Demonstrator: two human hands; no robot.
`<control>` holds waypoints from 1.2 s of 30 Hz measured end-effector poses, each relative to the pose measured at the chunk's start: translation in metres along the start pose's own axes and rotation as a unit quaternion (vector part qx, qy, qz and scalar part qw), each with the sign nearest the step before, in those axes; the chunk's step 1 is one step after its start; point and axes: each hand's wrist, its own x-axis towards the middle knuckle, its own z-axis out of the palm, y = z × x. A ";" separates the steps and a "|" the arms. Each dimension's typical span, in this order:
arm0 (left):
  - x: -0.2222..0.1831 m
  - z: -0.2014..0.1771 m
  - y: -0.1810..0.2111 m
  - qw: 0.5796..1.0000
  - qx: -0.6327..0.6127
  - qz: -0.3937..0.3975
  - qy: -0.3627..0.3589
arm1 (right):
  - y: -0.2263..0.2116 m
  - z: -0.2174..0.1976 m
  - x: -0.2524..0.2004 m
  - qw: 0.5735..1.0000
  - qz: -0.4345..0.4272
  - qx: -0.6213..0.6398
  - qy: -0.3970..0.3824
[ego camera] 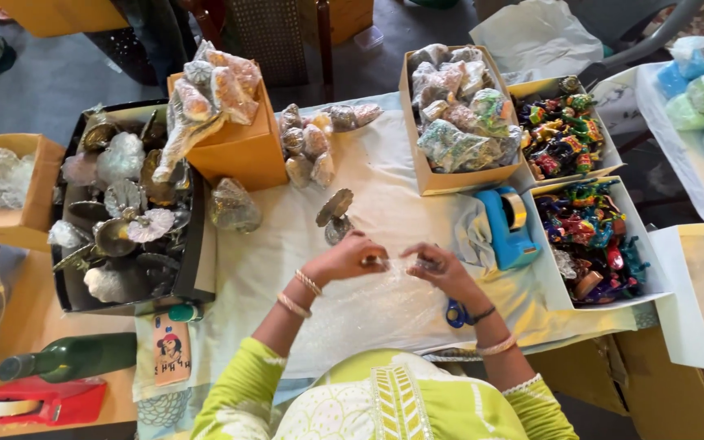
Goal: The person wraps a metallic decorative item in bubble wrap, secures it with tape, and places it in a box. They then pick up another metallic decoration, wipe it with a cloth, and prepare to wrap it in bubble wrap.
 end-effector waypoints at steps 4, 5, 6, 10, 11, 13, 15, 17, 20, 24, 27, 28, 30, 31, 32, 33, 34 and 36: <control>0.028 0.007 -0.042 0.988 -0.152 0.006 0.031 | -0.013 -0.046 0.004 0.995 -0.002 -0.008 -0.098; 0.032 0.001 -0.036 0.989 -0.109 0.041 0.091 | -0.002 -0.057 0.004 0.980 0.043 -0.175 -0.084; 0.035 -0.005 -0.031 0.984 -0.064 0.077 0.150 | 0.008 -0.068 0.006 0.936 0.087 -0.336 -0.066; 0.061 -0.024 -0.010 0.980 -0.193 -0.021 0.051 | 0.018 -0.090 0.002 0.910 0.078 -0.381 0.143; 0.071 -0.024 -0.015 0.981 -0.182 0.049 0.033 | 0.011 -0.093 0.000 0.913 0.057 -0.349 0.202; 0.094 -0.023 -0.023 0.978 -0.170 0.120 0.016 | -0.012 -0.095 -0.007 0.912 0.034 -0.315 0.260; 0.118 -0.020 -0.032 0.987 0.153 0.032 0.026 | -0.046 -0.092 -0.018 0.843 -0.101 -0.384 0.364; 0.142 -0.023 -0.040 0.969 0.230 0.027 0.088 | -0.082 -0.086 -0.034 0.810 -0.159 -0.398 0.400; 0.151 -0.037 -0.025 0.924 0.304 0.048 0.226 | -0.103 -0.071 -0.060 0.724 -0.251 -0.449 0.459; 0.137 -0.037 -0.023 0.907 0.212 0.093 0.350 | -0.063 -0.047 -0.086 0.697 -0.388 -0.496 0.343; 0.108 -0.014 -0.033 0.923 0.145 0.055 0.351 | -0.083 -0.010 -0.091 0.784 -0.395 -0.450 0.166; 0.095 -0.006 -0.029 0.924 0.144 0.053 0.349 | -0.060 -0.005 -0.087 0.786 -0.393 -0.449 0.164; 0.065 0.009 -0.021 0.934 0.053 -0.021 0.353 | -0.015 0.008 -0.081 0.843 -0.317 -0.434 0.006; 0.052 0.037 -0.038 0.935 0.051 -0.024 0.351 | 0.004 0.011 -0.077 0.845 -0.315 -0.433 0.005; 0.039 0.064 -0.056 0.925 -0.009 -0.100 0.368 | 0.022 0.014 -0.073 0.855 -0.289 -0.431 -0.006; 0.025 0.092 -0.073 0.905 -0.069 -0.177 0.381 | 0.040 0.017 -0.070 0.864 -0.264 -0.429 -0.019; 0.015 0.109 -0.068 0.905 -0.070 -0.180 0.380 | 0.049 0.019 -0.066 0.865 -0.262 -0.427 -0.021; -0.005 0.139 -0.060 0.832 -0.327 -0.255 0.369 | 0.069 0.024 -0.053 0.853 -0.285 -0.438 -0.020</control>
